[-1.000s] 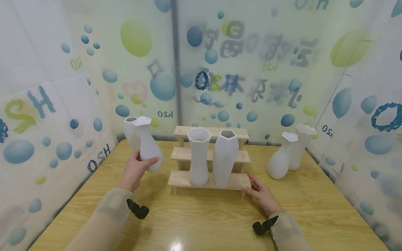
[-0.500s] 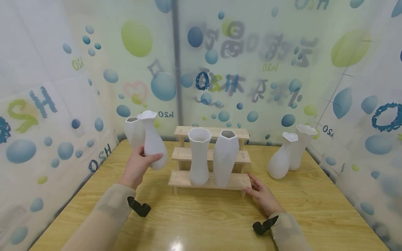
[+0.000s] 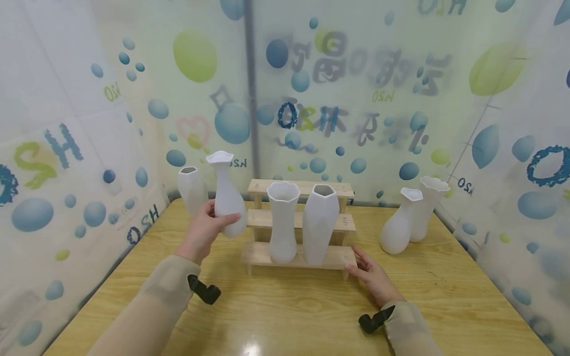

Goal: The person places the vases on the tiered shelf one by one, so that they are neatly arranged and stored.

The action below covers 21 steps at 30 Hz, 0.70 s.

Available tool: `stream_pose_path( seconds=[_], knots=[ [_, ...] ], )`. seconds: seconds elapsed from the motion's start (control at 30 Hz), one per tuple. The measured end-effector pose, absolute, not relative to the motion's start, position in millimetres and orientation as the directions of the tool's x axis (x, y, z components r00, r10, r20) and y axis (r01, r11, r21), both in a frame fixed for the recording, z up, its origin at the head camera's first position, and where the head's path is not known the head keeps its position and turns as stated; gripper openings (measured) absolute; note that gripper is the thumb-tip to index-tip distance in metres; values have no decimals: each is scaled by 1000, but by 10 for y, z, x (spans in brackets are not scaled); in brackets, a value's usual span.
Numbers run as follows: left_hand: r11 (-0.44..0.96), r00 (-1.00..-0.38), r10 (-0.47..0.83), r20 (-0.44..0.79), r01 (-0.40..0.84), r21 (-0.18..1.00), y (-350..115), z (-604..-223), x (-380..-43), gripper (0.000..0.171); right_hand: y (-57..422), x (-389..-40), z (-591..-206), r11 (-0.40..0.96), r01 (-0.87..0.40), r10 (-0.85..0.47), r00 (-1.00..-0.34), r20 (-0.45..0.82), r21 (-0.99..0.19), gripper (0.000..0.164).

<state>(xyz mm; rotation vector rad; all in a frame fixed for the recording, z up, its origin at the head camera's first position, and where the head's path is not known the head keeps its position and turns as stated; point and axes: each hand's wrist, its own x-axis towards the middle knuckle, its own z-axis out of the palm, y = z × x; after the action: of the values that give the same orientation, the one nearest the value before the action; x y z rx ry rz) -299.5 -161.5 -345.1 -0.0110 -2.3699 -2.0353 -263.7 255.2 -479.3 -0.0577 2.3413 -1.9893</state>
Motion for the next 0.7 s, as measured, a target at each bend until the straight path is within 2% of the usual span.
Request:
stream_pose_path(
  seconds=[0.7],
  knots=[
    [144, -998, 35, 49, 54, 988, -1363, -3405, -3093, 85, 2566, -2641, -4794, 169, 16, -79, -996, -30, -985, 74]
  ],
)
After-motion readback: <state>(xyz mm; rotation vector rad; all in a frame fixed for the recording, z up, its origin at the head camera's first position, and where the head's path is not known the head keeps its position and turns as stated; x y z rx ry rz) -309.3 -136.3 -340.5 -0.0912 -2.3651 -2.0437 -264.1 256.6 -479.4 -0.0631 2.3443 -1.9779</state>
